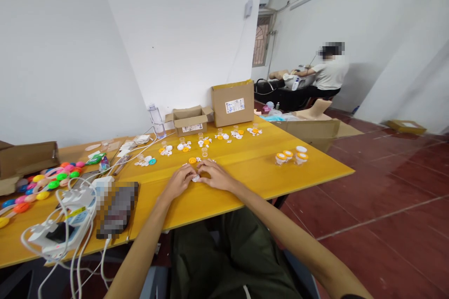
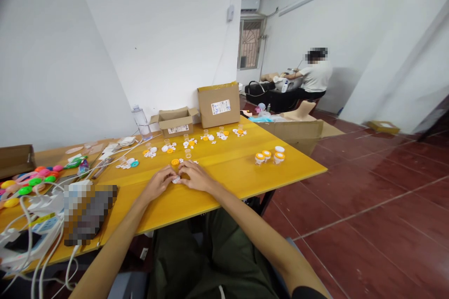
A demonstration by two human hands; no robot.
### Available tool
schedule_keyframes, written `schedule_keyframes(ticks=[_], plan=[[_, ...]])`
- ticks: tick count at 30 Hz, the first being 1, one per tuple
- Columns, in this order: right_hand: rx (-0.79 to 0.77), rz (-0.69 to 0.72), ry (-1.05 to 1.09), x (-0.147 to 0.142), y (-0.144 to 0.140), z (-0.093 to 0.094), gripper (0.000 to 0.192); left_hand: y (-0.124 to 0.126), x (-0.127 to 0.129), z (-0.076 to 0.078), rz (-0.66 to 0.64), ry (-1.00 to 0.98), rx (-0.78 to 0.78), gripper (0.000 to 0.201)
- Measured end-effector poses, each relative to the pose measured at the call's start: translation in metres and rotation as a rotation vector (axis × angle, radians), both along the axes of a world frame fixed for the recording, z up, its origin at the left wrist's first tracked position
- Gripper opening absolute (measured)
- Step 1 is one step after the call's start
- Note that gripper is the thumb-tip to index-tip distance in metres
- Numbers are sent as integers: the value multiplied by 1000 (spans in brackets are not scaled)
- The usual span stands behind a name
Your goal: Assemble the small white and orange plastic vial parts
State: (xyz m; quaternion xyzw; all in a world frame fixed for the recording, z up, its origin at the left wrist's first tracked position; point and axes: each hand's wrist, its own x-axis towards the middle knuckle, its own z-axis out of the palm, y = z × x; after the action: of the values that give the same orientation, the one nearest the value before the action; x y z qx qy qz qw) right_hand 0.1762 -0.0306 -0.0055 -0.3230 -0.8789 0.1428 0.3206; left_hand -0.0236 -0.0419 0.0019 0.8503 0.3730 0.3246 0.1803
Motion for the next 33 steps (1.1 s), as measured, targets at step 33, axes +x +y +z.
schedule_keyframes(ticks=[33], plan=[[-11,-4,-2,0,4,-6,20,2,0,-1,-10,-14,1,23]])
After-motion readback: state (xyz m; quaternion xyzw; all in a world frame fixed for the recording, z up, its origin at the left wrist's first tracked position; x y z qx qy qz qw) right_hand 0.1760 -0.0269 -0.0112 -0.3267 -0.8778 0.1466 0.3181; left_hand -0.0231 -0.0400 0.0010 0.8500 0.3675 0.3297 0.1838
